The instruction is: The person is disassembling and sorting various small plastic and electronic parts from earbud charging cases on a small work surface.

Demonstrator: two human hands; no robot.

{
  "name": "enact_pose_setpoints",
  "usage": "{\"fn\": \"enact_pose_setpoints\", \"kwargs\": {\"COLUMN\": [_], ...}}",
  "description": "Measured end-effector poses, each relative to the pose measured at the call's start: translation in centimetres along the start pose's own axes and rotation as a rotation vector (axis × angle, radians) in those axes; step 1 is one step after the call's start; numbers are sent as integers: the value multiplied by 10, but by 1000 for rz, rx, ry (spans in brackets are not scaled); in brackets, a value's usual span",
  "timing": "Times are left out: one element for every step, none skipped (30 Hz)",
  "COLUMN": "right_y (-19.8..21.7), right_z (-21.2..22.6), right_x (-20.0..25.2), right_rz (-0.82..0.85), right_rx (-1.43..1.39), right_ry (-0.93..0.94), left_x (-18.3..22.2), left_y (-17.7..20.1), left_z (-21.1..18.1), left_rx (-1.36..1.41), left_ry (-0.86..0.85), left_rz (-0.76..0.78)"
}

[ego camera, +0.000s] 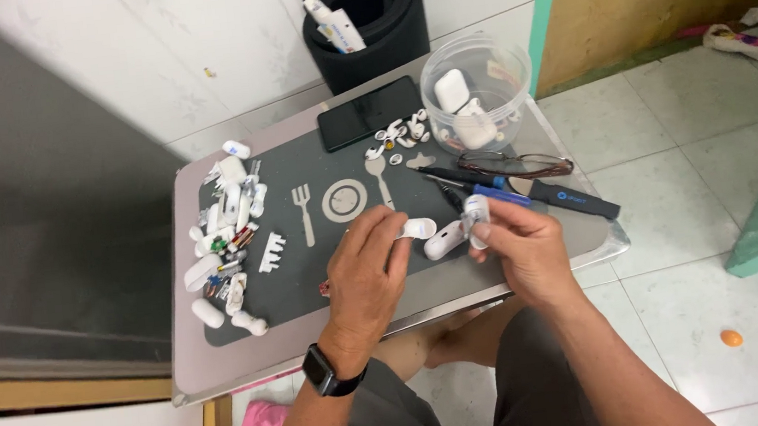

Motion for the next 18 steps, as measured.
{"fn": "enact_pose_setpoints", "kwargs": {"right_y": [2,1,0,-2,-2,-5,-8,-7,-6,-6,-6,-6,-6,-6,-7,-9,-8,-9], "right_z": [-1,1,3,4,6,8,10,10,10,11,10,9,7,9,9,8,8,7], "right_x": [-1,0,0,1,2,2,3,3,4,4,2,2,1,1,2,2,2,1], "right_rz": [-4,-17,-11,-3,-15,0,14,10,11,13,10,24,38,33,38,44,39,54], "right_rx": [12,12,16,21,21,21,21,19,24,27,25,28,31,29,13,-4,-6,-10], "right_ry": [0,7,3,-2,2,0,-3,0,8,16,19,19,18,21,3,-16,-15,-23], "left_x": [-1,-5,-9,-12,-17,-22,-26,-31,-33,-36,-36,-34,-31,-29,-25,-20,-20,-21], "left_y": [-1,-2,-4,-6,-10,-13,-16,-18,-22,-26,-31,-35,-39,-43,-48,-53,-54,-54], "left_z": [-4,-6,-11,-16,-20,-28,-36,-39,-48,-56,-55,-58,-60,-59,-58,-58,-58,-56], "left_rx": [-13,-1,21,42,52,48,43,47,1,-45,-42,-32,-21,-17,10,36,40,50], "left_ry": [-27,-33,-66,-97,-102,-166,-231,-235,-319,-403,-408,-458,-507,-511,-525,-538,-541,-522], "left_rz": [6,12,34,56,61,72,83,84,95,104,106,97,88,89,118,147,149,155]}}
Point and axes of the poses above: each hand's wrist, its own x-axis away from the middle knuckle, its own y-axis out of the back of the hand, z = x × y, the point moved 9 cm from there along -x, towards the middle knuckle, and after that the axes turned 10 degrees about -z, right-handed, at the moved point
